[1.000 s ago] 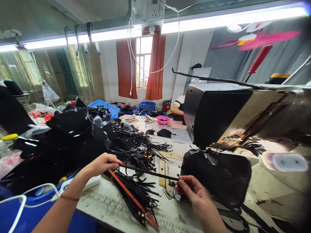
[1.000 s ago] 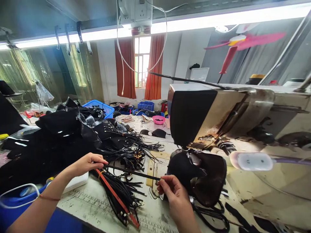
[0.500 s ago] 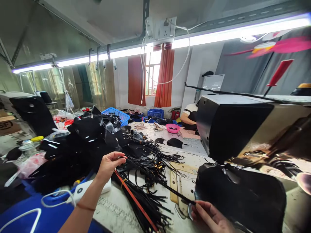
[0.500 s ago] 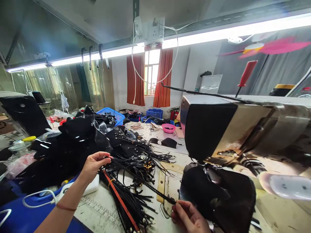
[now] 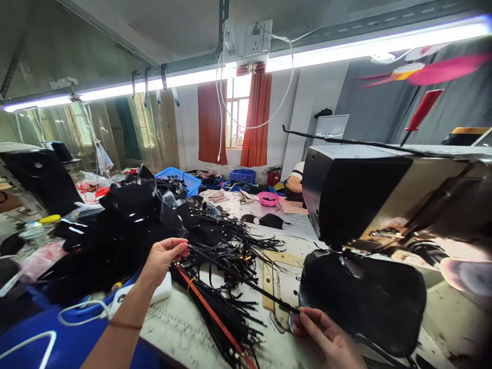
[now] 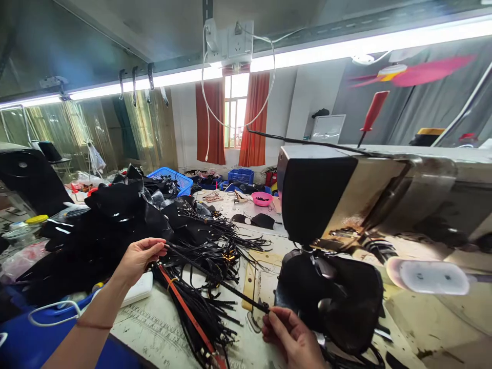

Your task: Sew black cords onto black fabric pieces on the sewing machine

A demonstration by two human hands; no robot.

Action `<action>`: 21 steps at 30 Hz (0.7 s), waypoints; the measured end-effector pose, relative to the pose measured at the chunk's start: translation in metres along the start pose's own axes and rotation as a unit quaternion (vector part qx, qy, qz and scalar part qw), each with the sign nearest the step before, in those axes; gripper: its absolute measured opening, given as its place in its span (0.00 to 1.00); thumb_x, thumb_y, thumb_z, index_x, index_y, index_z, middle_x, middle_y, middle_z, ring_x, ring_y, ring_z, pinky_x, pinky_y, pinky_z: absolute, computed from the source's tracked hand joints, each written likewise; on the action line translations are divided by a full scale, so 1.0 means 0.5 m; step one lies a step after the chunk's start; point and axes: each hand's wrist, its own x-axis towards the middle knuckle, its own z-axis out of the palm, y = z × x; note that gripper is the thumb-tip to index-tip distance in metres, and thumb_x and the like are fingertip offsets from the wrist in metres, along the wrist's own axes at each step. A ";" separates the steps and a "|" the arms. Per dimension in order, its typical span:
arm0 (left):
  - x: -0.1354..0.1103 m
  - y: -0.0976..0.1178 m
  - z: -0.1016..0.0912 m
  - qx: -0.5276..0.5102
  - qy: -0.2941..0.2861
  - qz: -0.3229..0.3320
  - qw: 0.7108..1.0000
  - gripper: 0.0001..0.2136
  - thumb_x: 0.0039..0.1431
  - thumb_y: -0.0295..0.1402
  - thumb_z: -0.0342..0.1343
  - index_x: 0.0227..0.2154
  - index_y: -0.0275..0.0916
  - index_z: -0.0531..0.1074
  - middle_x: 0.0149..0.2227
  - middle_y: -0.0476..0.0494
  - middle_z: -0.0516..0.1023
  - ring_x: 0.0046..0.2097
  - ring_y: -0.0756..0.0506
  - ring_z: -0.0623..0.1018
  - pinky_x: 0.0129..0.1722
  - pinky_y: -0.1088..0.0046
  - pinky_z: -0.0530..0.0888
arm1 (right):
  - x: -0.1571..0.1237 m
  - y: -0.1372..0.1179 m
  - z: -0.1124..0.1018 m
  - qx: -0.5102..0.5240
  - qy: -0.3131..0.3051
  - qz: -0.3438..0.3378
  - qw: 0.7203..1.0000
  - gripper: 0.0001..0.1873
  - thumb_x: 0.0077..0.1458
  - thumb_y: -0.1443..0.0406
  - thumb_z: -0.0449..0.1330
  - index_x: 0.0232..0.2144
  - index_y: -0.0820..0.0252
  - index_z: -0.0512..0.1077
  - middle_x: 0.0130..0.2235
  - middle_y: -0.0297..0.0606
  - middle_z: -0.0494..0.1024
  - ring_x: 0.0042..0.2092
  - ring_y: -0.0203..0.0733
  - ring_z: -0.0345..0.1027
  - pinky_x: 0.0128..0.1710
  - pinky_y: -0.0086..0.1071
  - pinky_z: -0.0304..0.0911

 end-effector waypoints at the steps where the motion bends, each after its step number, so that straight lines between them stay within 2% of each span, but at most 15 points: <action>1: 0.000 -0.001 -0.004 0.005 0.006 -0.005 1.000 0.22 0.31 0.45 0.73 0.29 0.35 0.79 0.28 0.41 0.83 0.28 0.47 0.80 0.26 0.77 0.71 | -0.001 -0.001 0.002 -0.001 -0.004 -0.001 1.000 0.26 0.29 0.50 0.75 0.28 0.60 0.75 0.27 0.40 0.79 0.29 0.47 0.75 0.33 0.38 0.73; 6: -0.002 -0.003 -0.018 0.044 0.021 -0.013 0.999 0.22 0.28 0.44 0.73 0.28 0.35 0.80 0.26 0.42 0.82 0.28 0.46 0.79 0.29 0.72 0.73 | -0.014 -0.008 0.022 -0.009 -0.017 -0.017 1.000 0.25 0.32 0.49 0.74 0.27 0.61 0.74 0.26 0.38 0.78 0.28 0.43 0.72 0.31 0.35 0.70; 10: 0.001 -0.017 -0.024 0.089 0.038 -0.005 0.995 0.19 0.28 0.42 0.72 0.26 0.35 0.80 0.24 0.44 0.81 0.27 0.47 0.76 0.30 0.72 0.72 | -0.028 -0.011 0.042 -0.013 -0.042 -0.016 0.999 0.25 0.33 0.49 0.74 0.26 0.62 0.74 0.24 0.36 0.76 0.26 0.39 0.69 0.29 0.31 0.67; 17: 0.018 -0.065 -0.043 0.165 0.053 -0.009 0.985 0.17 0.31 0.40 0.69 0.27 0.35 0.79 0.24 0.42 0.81 0.27 0.45 0.77 0.29 0.72 0.71 | -0.033 0.002 0.050 -0.095 -0.062 -0.050 0.992 0.24 0.38 0.47 0.70 0.25 0.61 0.73 0.23 0.36 0.74 0.26 0.40 0.68 0.28 0.32 0.66; 21: 0.031 -0.085 -0.055 0.213 0.082 -0.005 0.974 0.16 0.33 0.39 0.68 0.28 0.37 0.79 0.23 0.45 0.81 0.28 0.43 0.79 0.28 0.72 0.71 | -0.031 0.027 0.058 -0.151 -0.108 -0.067 0.980 0.23 0.41 0.47 0.68 0.26 0.61 0.73 0.24 0.36 0.74 0.27 0.41 0.68 0.30 0.34 0.66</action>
